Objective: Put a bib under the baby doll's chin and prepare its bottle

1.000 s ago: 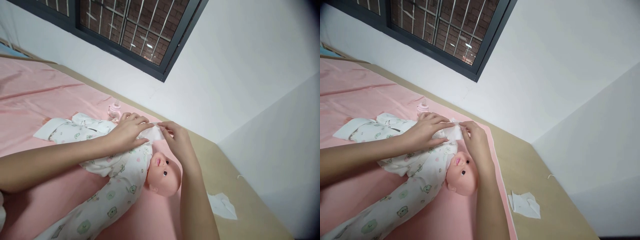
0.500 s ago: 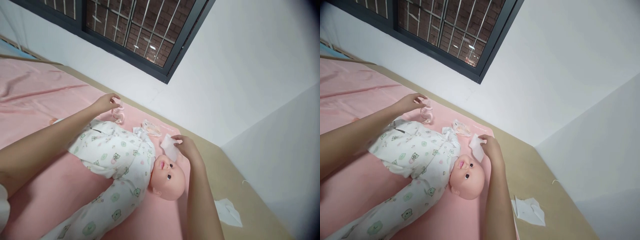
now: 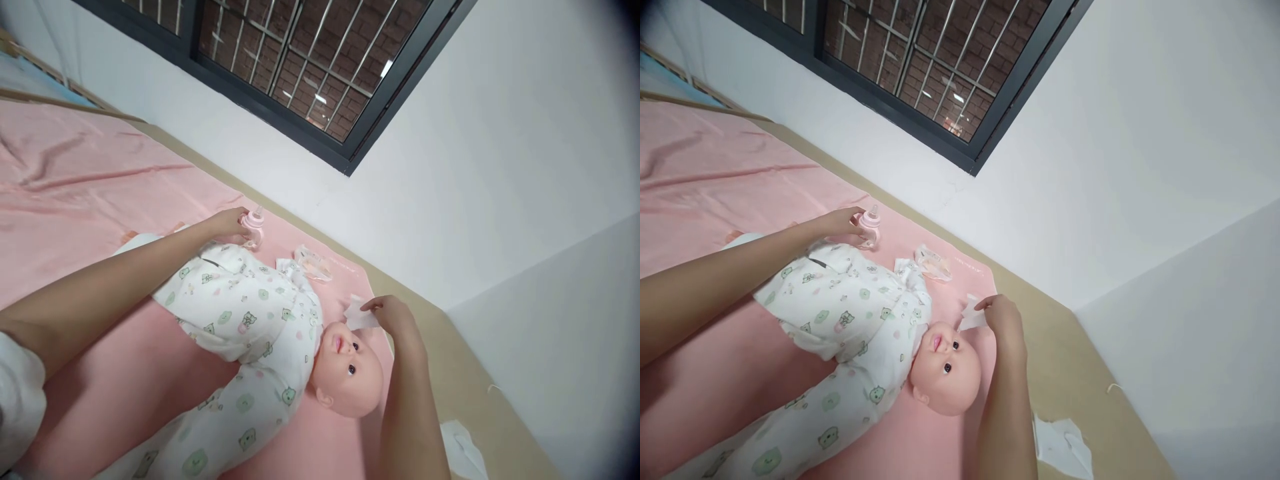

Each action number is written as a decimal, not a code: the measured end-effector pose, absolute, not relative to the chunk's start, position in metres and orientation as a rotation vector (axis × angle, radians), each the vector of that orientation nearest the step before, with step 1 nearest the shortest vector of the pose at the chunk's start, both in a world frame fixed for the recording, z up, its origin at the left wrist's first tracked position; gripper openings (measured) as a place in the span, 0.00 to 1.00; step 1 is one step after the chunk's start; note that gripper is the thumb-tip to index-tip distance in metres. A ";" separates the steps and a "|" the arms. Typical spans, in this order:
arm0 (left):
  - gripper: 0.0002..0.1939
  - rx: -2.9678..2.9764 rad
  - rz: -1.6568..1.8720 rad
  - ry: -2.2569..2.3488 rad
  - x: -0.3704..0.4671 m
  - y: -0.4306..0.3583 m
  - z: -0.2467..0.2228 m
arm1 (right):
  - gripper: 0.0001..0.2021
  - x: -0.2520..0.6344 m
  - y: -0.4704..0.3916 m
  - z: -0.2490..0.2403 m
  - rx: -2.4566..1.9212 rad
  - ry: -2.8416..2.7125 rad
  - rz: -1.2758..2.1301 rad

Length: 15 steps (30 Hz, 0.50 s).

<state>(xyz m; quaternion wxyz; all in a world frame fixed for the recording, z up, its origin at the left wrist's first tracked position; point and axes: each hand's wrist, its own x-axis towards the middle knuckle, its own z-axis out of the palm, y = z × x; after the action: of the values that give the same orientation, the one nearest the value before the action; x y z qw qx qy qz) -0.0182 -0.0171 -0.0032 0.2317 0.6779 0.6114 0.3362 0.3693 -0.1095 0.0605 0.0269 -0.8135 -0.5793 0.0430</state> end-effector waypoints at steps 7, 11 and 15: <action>0.21 1.877 0.920 1.651 -0.017 -0.020 -0.004 | 0.17 0.373 -0.111 0.062 -2.581 -1.824 0.154; 0.24 1.883 0.931 1.643 -0.018 -0.017 -0.007 | 0.18 0.375 -0.110 0.059 -2.537 -1.845 0.101; 0.27 1.888 0.942 1.645 -0.019 -0.014 -0.011 | 0.17 0.377 -0.106 0.055 -2.383 -1.833 0.086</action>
<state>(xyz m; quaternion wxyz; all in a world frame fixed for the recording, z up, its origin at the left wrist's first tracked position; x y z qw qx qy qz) -0.0191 -0.0138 -0.0111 0.2310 0.6867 0.5982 0.3426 0.3773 -0.1058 0.0554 0.0669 -0.7906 -0.6080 0.0286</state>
